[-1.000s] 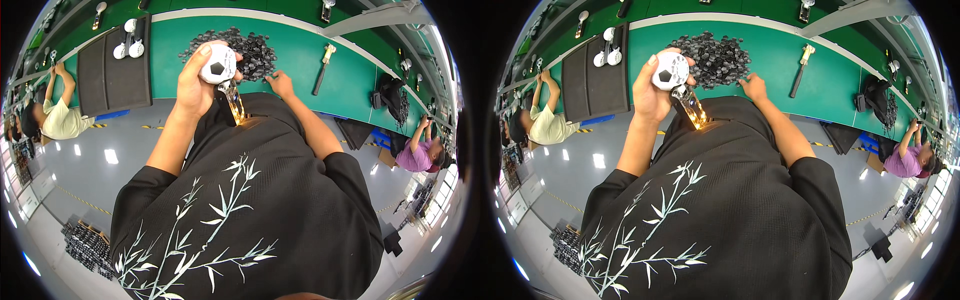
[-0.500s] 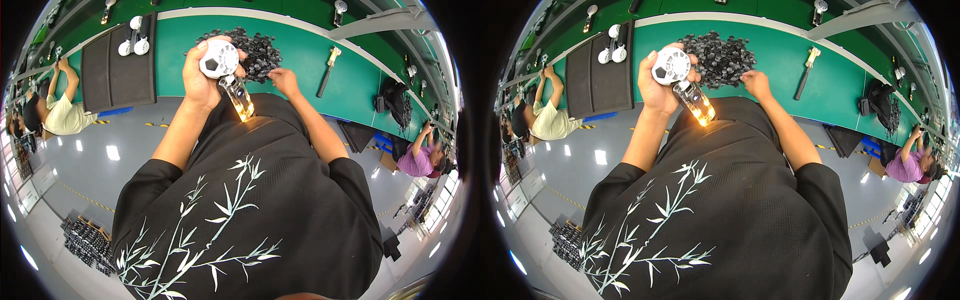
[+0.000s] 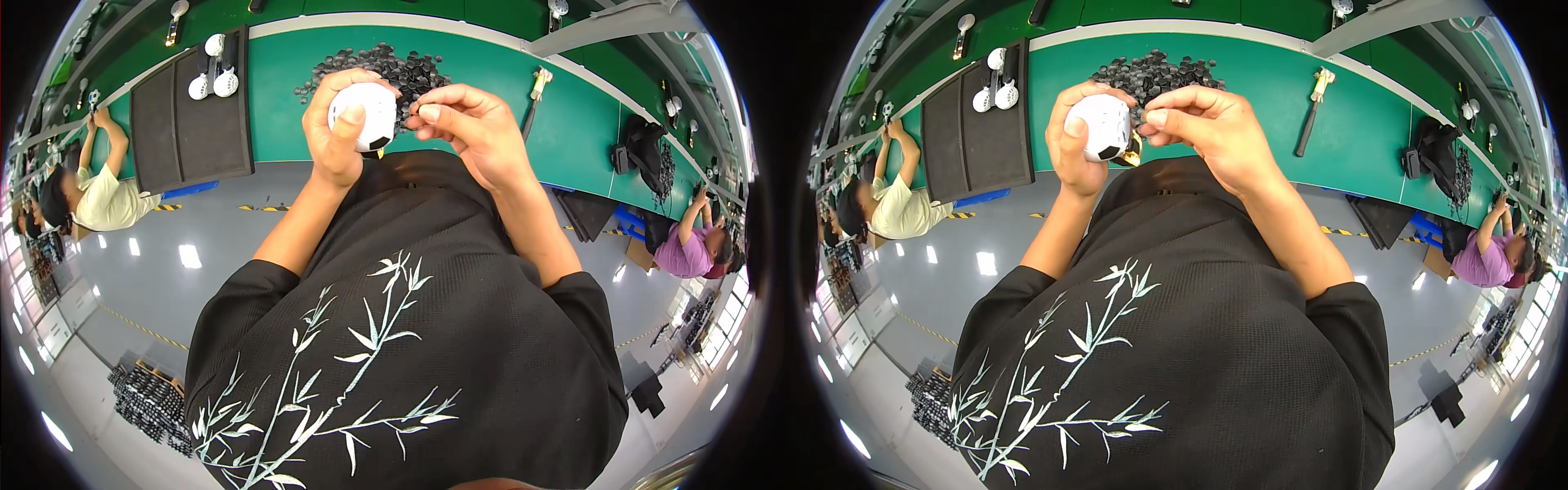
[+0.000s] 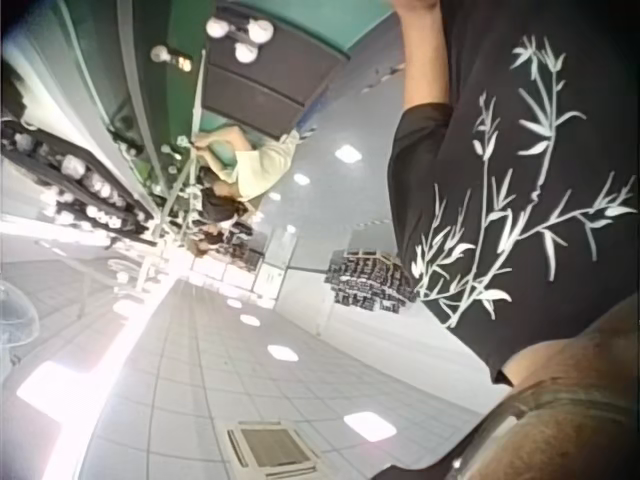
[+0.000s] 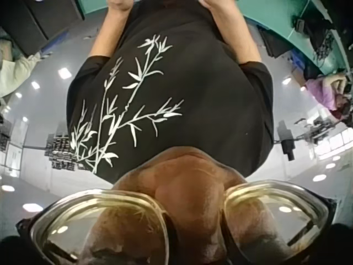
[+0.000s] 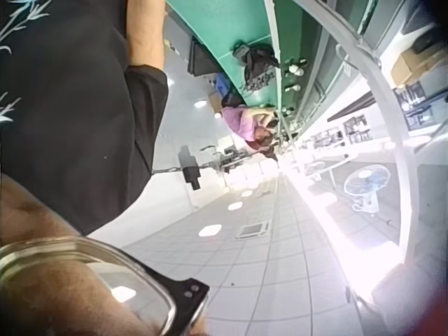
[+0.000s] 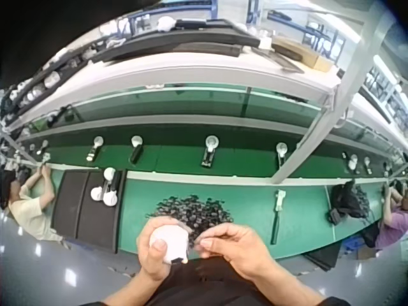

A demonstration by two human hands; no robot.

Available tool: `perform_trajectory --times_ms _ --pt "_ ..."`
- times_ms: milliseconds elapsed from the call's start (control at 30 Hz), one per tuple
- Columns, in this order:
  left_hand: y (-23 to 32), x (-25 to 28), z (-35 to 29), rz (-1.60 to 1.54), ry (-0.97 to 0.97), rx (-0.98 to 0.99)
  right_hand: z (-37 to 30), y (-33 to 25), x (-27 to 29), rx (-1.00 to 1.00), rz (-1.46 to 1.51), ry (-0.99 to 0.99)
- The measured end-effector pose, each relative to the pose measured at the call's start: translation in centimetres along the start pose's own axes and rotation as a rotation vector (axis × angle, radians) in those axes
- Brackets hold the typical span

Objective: Assembling electronic components and light fixtures at a manual assembly station.

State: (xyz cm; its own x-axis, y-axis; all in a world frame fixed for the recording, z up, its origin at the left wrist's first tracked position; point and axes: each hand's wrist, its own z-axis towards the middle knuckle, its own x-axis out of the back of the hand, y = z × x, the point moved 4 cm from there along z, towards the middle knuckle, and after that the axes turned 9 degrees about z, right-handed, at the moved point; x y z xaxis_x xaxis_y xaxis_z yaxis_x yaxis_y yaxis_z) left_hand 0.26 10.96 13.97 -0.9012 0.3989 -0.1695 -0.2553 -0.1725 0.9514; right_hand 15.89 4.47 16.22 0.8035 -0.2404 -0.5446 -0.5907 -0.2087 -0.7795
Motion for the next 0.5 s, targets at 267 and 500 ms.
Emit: perform_trajectory --times_ms 267,500 --pt "0.9 -0.6 -0.6 0.189 0.013 -0.214 -1.2 -1.8 -2.2 -0.088 -0.077 -0.027" --pt "1.5 -1.1 -0.5 0.239 -0.017 -0.362 -1.1 -1.0 -2.1 -0.162 -0.108 -0.066"
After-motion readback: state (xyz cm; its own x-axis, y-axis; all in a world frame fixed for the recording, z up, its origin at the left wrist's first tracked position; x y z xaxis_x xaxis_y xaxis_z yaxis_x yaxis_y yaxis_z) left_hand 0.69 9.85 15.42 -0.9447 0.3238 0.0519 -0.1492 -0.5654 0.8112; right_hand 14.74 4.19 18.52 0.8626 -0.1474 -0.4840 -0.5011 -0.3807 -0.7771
